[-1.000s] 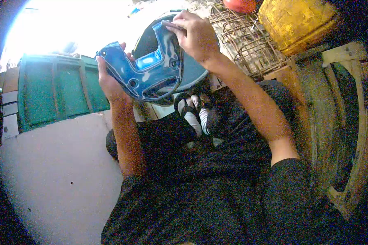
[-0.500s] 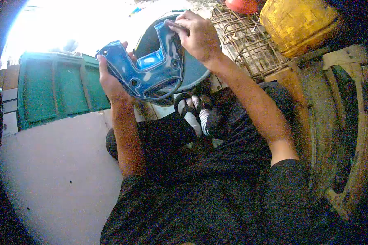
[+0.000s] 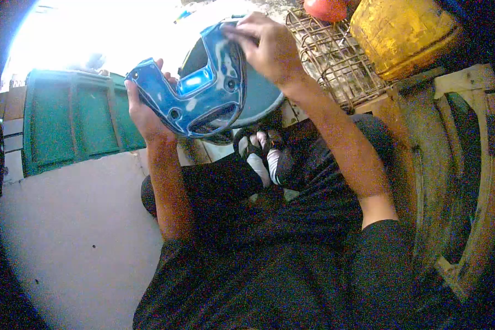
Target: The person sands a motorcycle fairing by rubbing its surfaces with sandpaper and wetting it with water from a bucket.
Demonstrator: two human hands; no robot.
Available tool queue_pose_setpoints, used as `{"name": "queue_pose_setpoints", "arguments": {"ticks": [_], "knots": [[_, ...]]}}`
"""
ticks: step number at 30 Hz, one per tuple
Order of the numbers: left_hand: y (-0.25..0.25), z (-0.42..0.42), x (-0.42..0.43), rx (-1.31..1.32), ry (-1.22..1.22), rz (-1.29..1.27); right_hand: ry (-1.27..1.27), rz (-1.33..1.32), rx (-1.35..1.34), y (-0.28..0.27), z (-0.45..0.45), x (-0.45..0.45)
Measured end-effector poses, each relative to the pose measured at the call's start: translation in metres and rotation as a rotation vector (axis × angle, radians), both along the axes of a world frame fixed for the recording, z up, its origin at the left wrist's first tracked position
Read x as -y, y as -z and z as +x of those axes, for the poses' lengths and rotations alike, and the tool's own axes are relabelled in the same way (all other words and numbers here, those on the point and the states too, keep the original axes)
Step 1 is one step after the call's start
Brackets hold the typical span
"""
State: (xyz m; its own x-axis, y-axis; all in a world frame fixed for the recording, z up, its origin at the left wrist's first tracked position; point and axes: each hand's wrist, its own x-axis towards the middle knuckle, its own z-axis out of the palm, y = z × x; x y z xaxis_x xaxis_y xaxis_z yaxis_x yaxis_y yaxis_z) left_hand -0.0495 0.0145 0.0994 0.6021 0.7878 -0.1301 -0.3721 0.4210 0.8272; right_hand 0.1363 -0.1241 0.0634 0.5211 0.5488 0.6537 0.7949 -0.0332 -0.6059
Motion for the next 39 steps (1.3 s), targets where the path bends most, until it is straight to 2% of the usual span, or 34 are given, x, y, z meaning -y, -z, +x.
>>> {"name": "queue_pose_setpoints", "arguments": {"ticks": [2, 4, 5, 6, 8, 12, 16, 19, 20, 22, 24, 27, 28, 30, 32, 35, 36, 38, 39], "knots": [[0.004, 0.0, -0.004, 0.01, 0.013, 0.017, 0.036, 0.003, 0.006, -0.007, 0.001, 0.003], [0.003, -0.001, -0.008, 0.029, 0.012, 0.03, -0.239, 0.024, 0.061, -0.013, -0.011, 0.007], [0.002, -0.001, -0.01, 0.025, -0.005, 0.013, -0.292, 0.01, -0.022, -0.013, -0.017, 0.007], [0.002, -0.002, -0.01, 0.017, -0.022, -0.006, -0.294, 0.01, -0.028, -0.013, -0.013, 0.007], [0.005, -0.005, -0.011, 0.008, -0.011, 0.012, -0.081, -0.059, -0.008, -0.013, -0.002, 0.009], [0.003, -0.004, -0.013, 0.029, -0.021, 0.023, -0.294, -0.092, -0.047, -0.014, -0.02, 0.012], [0.005, -0.001, -0.01, 0.031, -0.016, 0.001, -0.104, -0.067, -0.093, -0.009, -0.004, 0.009], [-0.001, -0.005, -0.011, -0.005, -0.004, 0.019, -0.478, -0.048, -0.045, -0.011, -0.024, 0.011], [0.0, -0.003, -0.011, -0.007, -0.007, 0.02, -0.486, -0.076, -0.068, -0.012, -0.026, 0.011], [0.001, 0.002, -0.006, 0.001, -0.089, 0.025, -0.286, -0.129, -0.11, -0.009, -0.015, 0.009], [0.006, 0.001, -0.007, 0.002, -0.024, 0.037, -0.118, -0.093, -0.039, -0.011, -0.006, 0.009], [0.001, 0.003, -0.007, -0.015, -0.03, 0.031, -0.499, -0.048, -0.067, -0.007, -0.021, 0.011], [0.0, 0.005, -0.005, -0.012, -0.058, 0.023, -0.49, -0.086, -0.075, -0.011, -0.029, 0.012], [0.001, 0.003, -0.004, -0.023, -0.089, 0.012, -0.302, -0.092, -0.062, -0.007, -0.016, 0.01], [0.001, 0.002, -0.005, -0.008, 0.031, 0.034, -0.062, -0.12, -0.02, -0.011, -0.006, 0.01], [-0.004, 0.004, 0.002, -0.02, -0.025, 0.006, -0.37, -0.058, -0.078, -0.012, -0.021, 0.011], [-0.005, 0.004, 0.003, -0.038, -0.032, -0.013, -0.346, -0.085, 0.02, -0.014, -0.024, 0.012], [-0.007, 0.004, 0.007, -0.036, -0.022, 0.002, -0.168, -0.131, -0.019, -0.007, -0.013, 0.01], [-0.011, 0.004, 0.01, -0.059, 0.045, 0.004, -0.051, -0.074, 0.006, -0.005, -0.006, 0.008]]}}
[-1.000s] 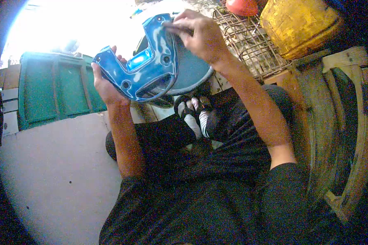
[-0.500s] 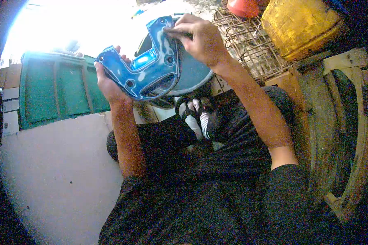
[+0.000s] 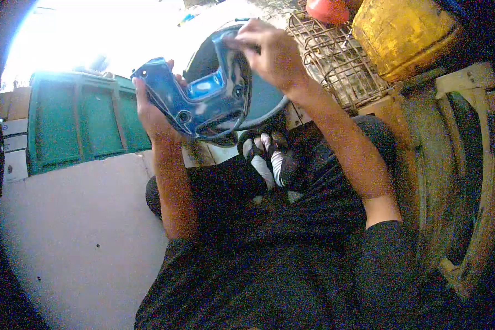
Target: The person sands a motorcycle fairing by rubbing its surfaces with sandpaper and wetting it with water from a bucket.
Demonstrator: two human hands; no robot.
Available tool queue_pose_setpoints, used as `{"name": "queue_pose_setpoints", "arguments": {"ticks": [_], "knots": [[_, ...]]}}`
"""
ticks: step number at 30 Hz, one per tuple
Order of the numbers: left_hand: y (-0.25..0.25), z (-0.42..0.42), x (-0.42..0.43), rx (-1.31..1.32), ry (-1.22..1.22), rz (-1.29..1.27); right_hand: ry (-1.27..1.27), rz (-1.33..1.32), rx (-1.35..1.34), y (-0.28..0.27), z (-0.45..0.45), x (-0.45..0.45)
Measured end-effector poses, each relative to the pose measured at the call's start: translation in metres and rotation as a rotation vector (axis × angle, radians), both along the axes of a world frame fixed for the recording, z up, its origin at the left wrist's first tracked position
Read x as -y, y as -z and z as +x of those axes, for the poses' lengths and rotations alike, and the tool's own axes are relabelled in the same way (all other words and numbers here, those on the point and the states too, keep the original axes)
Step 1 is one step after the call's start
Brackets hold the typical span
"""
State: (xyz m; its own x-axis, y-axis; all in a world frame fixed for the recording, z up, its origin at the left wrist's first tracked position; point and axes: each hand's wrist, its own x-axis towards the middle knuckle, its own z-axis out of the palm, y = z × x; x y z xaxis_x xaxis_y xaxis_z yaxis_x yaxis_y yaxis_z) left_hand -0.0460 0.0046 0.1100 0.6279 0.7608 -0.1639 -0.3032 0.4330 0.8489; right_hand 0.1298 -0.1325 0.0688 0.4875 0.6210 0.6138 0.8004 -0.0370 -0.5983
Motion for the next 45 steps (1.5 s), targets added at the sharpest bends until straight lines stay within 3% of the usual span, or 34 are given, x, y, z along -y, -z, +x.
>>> {"name": "queue_pose_setpoints", "arguments": {"ticks": [1, 5, 7, 9, 11, 13, 18, 19, 21, 23, 25, 27, 29, 33, 35, 37, 39, 41, 44, 45], "knots": [[-0.003, 0.001, 0.002, -0.014, 0.064, 0.003, 0.048, 0.018, 0.054, -0.003, 0.005, -0.002], [0.002, -0.002, -0.007, -0.017, 0.043, 0.018, -0.211, -0.024, -0.09, -0.008, -0.017, 0.005], [0.005, -0.003, -0.009, -0.013, 0.064, 0.027, -0.198, -0.007, -0.075, -0.011, -0.014, 0.004], [0.001, 0.0, -0.003, 0.005, 0.062, 0.007, 0.004, 0.068, -0.044, 0.0, -0.002, -0.005], [0.001, 0.0, -0.002, -0.019, 0.047, 0.068, -0.06, 0.06, -0.04, -0.004, -0.004, -0.004], [0.0, 0.0, -0.002, -0.015, 0.003, 0.035, -0.278, 0.029, -0.037, -0.007, -0.017, 0.002], [0.002, 0.001, 0.002, 0.012, 0.046, 0.039, 0.048, 0.033, 0.024, -0.003, 0.012, -0.002], [0.0, 0.002, 0.003, -0.002, 0.003, 0.033, 0.047, 0.033, 0.032, -0.003, 0.009, -0.002], [-0.001, 0.004, 0.001, -0.013, -0.041, 0.032, -0.207, -0.003, -0.048, -0.002, -0.007, 0.001], [0.003, 0.001, -0.001, 0.019, 0.02, 0.016, -0.181, -0.012, 0.006, -0.007, -0.006, -0.001], [0.005, -0.001, 0.0, 0.006, 0.04, 0.049, 0.047, 0.044, 0.003, -0.003, 0.009, -0.005], [0.001, 0.001, 0.002, 0.006, 0.0, 0.036, -0.136, 0.106, 0.028, -0.001, 0.005, -0.005], [0.003, 0.002, 0.001, -0.015, 0.004, 0.032, -0.177, -0.025, 0.069, -0.008, -0.01, 0.0], [0.006, 0.001, 0.003, -0.029, 0.087, 0.087, 0.053, 0.037, -0.008, -0.007, 0.011, -0.002], [0.001, 0.001, 0.005, -0.046, 0.049, 0.035, -0.131, 0.108, -0.036, -0.003, 0.0, -0.003], [0.001, 0.002, 0.003, -0.022, 0.031, 0.019, -0.132, 0.076, -0.039, -0.002, -0.008, -0.002], [0.004, 0.001, 0.002, 0.003, 0.061, 0.01, 0.019, 0.042, -0.063, 0.001, 0.003, -0.004], [0.002, 0.002, 0.002, 0.002, 0.001, 0.017, -0.171, 0.111, 0.056, 0.001, 0.003, -0.006], [0.001, 0.002, -0.001, 0.004, -0.04, 0.022, -0.14, 0.064, 0.013, 0.002, -0.003, -0.005], [0.002, 0.001, 0.0, 0.014, -0.012, 0.011, -0.02, 0.039, -0.057, 0.001, 0.002, -0.005]]}}
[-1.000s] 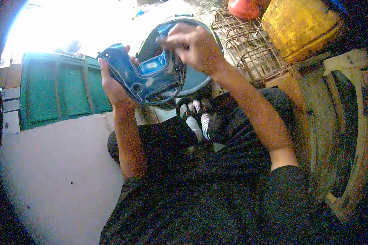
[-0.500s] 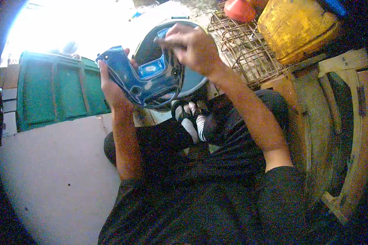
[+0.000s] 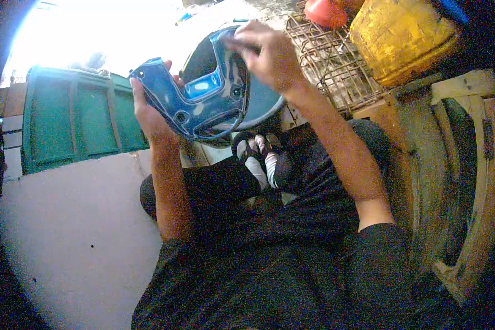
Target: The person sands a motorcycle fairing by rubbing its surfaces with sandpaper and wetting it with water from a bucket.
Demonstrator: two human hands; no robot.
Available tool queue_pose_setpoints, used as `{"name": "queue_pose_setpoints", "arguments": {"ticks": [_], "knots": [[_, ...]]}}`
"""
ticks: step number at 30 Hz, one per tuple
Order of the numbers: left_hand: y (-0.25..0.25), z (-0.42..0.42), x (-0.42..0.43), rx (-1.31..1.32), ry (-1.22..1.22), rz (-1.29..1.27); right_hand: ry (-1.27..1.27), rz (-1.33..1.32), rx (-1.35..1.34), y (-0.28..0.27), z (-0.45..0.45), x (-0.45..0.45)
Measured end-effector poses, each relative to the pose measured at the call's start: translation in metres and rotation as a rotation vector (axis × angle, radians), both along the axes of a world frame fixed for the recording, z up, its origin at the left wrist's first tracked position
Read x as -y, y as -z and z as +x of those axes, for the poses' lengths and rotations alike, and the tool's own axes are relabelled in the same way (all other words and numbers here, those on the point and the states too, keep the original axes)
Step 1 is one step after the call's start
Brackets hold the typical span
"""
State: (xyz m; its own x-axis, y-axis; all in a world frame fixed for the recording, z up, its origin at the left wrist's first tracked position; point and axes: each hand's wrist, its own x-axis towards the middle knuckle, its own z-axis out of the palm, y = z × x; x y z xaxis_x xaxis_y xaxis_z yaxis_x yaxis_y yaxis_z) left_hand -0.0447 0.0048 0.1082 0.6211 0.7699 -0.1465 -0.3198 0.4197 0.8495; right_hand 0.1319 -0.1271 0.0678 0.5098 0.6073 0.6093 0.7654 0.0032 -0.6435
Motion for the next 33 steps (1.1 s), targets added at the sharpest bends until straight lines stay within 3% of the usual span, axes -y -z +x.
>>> {"name": "queue_pose_setpoints", "arguments": {"ticks": [2, 4, 8, 10, 12, 13, 14, 18, 22, 24, 28, 30, 33], "knots": [[0.001, -0.001, -0.001, -0.008, 0.009, 0.015, -0.026, 0.018, 0.007, -0.002, 0.002, -0.001], [0.002, -0.003, -0.004, 0.007, 0.005, -0.026, -0.222, 0.002, 0.027, -0.005, -0.011, 0.003], [0.002, -0.001, 0.0, -0.029, 0.015, 0.029, 0.031, -0.032, -0.032, -0.003, 0.002, 0.001], [0.002, 0.001, -0.001, 0.012, 0.023, -0.011, -0.143, -0.024, 0.088, -0.003, -0.002, 0.002], [-0.001, 0.002, 0.001, -0.017, -0.059, -0.008, -0.213, 0.042, -0.035, 0.002, -0.012, 0.0], [0.002, 0.001, 0.0, 0.009, 0.005, -0.009, -0.103, 0.023, 0.043, 0.002, -0.004, -0.002], [0.004, -0.001, 0.0, 0.0, 0.007, -0.013, 0.034, -0.027, -0.055, 0.001, -0.001, -0.002], [0.004, 0.001, -0.003, 0.008, 0.012, 0.018, -0.164, -0.015, -0.025, 0.004, -0.011, 0.0], [0.007, -0.001, -0.003, -0.01, -0.001, -0.003, 0.082, -0.004, 0.061, 0.01, 0.006, -0.007], [0.01, -0.002, -0.008, 0.005, 0.008, -0.023, -0.109, -0.05, -0.002, 0.008, -0.001, -0.003], [0.001, 0.004, 0.0, -0.006, -0.054, 0.002, 0.06, 0.01, -0.046, 0.008, 0.006, -0.005], [0.01, -0.003, -0.008, 0.016, 0.005, -0.012, -0.206, 0.057, -0.024, 0.005, -0.003, -0.002], [0.006, -0.001, -0.006, 0.003, 0.025, 0.009, -0.103, -0.008, -0.002, 0.007, -0.007, -0.003]]}}
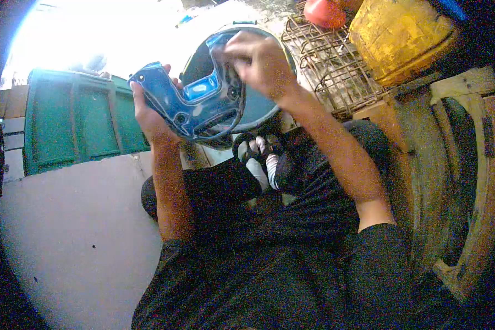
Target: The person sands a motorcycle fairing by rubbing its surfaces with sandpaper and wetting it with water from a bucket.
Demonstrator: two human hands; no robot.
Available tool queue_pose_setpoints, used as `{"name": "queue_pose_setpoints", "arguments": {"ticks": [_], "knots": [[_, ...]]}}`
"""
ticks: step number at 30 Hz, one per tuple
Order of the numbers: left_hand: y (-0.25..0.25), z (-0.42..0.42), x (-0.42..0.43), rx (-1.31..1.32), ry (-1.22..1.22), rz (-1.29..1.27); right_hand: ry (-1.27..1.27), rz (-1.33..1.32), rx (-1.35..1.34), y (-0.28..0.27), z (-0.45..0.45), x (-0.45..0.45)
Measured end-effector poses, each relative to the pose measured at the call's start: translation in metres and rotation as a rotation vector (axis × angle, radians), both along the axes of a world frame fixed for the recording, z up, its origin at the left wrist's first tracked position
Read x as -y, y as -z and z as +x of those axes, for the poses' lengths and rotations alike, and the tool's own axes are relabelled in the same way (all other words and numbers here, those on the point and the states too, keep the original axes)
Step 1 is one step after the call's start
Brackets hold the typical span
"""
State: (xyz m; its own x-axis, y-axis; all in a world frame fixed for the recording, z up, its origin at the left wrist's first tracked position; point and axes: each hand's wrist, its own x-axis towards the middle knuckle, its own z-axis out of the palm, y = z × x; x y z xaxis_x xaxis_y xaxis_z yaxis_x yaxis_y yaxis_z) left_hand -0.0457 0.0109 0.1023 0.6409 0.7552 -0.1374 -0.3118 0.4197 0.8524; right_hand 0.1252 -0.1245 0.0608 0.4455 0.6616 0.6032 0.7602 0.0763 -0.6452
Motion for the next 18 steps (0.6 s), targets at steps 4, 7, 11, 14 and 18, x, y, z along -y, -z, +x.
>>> {"name": "queue_pose_setpoints", "arguments": {"ticks": [4, 7, 11, 14, 18], "knots": [[-0.002, -0.001, 0.002, -0.009, -0.02, -0.003, 0.069, 0.001, 0.009, -0.006, 0.006, 0.002], [-0.002, -0.001, -0.001, -0.005, -0.048, -0.047, -0.034, 0.0, -0.027, -0.006, 0.0, 0.004], [-0.003, 0.001, 0.002, 0.024, -0.019, -0.025, 0.224, 0.007, 0.039, -0.005, 0.017, 0.001], [-0.005, 0.0, 0.002, -0.016, -0.036, -0.002, 0.107, 0.009, 0.006, -0.01, 0.005, 0.007], [-0.005, 0.001, 0.007, 0.002, -0.017, -0.033, 0.264, -0.036, 0.0, -0.005, 0.02, 0.005]]}}
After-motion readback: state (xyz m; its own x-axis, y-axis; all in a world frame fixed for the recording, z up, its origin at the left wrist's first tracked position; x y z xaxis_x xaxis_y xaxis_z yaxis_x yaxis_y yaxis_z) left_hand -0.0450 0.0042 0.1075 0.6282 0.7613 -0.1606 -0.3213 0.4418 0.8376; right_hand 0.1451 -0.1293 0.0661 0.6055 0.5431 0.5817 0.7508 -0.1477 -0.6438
